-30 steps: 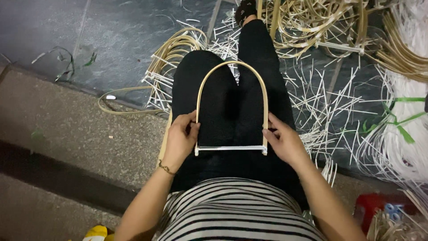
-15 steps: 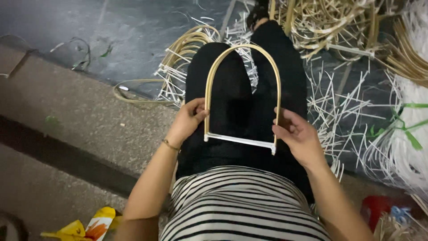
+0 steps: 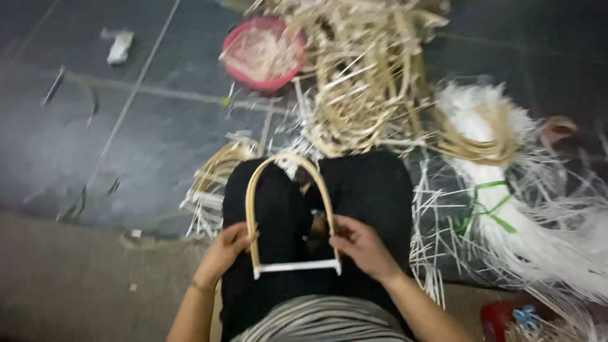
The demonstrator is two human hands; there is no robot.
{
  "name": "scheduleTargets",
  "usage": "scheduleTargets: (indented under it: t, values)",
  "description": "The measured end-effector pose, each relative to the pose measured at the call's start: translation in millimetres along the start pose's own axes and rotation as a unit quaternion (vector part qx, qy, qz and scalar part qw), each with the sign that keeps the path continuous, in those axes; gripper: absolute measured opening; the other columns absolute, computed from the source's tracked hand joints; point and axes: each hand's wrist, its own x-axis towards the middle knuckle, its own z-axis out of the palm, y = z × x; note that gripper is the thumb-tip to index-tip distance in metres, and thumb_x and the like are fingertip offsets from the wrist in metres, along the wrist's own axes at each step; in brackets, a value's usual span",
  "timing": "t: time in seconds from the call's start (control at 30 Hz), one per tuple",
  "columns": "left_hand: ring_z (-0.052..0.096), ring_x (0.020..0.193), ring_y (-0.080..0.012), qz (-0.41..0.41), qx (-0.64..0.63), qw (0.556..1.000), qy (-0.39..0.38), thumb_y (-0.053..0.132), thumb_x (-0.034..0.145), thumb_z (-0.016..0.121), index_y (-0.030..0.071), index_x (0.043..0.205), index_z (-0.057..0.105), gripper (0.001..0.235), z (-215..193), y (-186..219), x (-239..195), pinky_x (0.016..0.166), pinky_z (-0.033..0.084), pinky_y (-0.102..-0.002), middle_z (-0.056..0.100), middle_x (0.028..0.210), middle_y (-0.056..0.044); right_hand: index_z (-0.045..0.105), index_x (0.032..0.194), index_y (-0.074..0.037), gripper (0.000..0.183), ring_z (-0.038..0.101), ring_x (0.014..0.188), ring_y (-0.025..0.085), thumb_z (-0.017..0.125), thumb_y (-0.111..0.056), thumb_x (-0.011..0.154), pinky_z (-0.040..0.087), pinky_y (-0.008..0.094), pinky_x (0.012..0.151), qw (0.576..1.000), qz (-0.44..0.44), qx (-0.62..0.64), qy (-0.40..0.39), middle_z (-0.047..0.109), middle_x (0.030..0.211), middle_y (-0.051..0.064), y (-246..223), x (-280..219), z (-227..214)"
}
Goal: The recorder is wrapping white plastic strips around bamboo frames to assemble parts for furniture or baskets.
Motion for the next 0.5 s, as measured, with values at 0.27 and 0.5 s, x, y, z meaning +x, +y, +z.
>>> scheduleTargets:
  t: [0.27,0.5]
  values:
    - [0.073,0.106,-0.0179,-0.071,-0.037,0.996,0.031,0.014,0.092,0.065,0.001,0.130,0.065,0.040,1.5,33.3,0.3,0.096,0.056,-0.031,0.080,0.110,-0.010,0.058,0.142,0.000,0.052,0.058,0.076,0.009,0.070,-0.008,0.092,0.052,0.027,0.067,0.999,0.011,0.041,0.011,0.062,0.088,-0.001,-21.6,-5.6,-2.4]
    - [0.073,0.108,-0.0199,0.024,-0.004,1.000,0.017,0.004,0.089,0.068,0.002,0.131,0.064,0.043,2.5,105.0,26.5,0.096,0.056,-0.033,0.078,0.114,-0.012,0.052,0.144,0.004,0.056,0.062,0.092,0.010,0.072,-0.005,0.093,0.056,0.028,0.084,0.993,-0.095,0.066,-0.001,0.062,0.100,0.002,-41.7,-16.3,-39.5]
